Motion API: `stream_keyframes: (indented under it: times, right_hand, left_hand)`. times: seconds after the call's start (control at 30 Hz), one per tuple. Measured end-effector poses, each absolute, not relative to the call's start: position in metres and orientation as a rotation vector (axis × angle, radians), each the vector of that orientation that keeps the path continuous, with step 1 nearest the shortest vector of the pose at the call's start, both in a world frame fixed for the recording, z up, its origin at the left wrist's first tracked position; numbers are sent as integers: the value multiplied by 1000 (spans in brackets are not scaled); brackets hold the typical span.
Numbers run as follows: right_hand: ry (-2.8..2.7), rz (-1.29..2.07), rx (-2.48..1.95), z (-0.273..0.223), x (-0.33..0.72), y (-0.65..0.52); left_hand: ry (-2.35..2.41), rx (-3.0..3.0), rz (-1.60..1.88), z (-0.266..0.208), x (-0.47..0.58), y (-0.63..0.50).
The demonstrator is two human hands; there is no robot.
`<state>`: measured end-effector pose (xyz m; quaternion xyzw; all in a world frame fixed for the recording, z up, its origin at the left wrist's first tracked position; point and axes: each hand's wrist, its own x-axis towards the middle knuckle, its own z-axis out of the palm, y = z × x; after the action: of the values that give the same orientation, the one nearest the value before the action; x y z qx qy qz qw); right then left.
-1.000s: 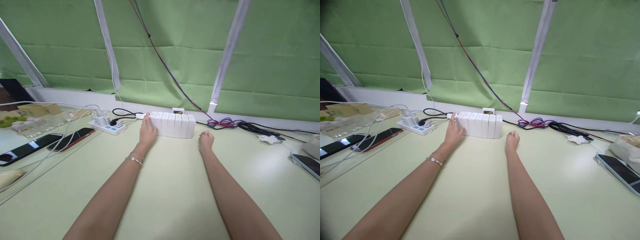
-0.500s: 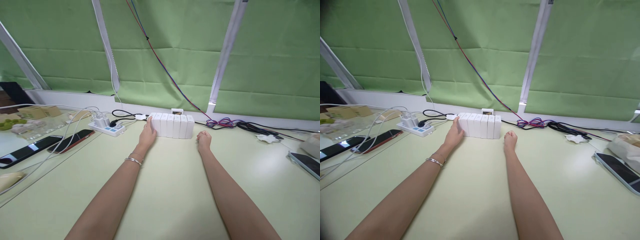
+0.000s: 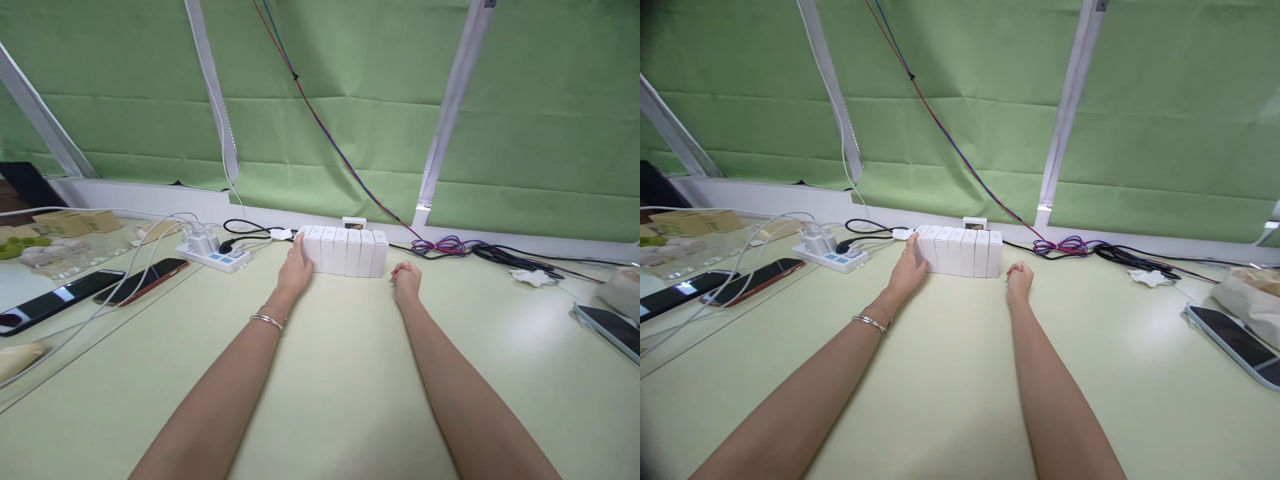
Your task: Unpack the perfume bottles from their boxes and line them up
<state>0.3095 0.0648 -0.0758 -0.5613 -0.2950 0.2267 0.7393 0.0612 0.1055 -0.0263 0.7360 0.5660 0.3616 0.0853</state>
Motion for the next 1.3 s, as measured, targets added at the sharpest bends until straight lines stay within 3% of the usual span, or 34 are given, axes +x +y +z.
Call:
stream_keyframes:
  times: [1.07,1.3]
  right_hand:
    - [-678,475,-1267,-79,310,65]
    - [-655,500,-1261,-81,312,66]
  left_hand:
    - [1879,2126,1204,-14,63,104]
    - [1986,2156,1095,-1,61,94]
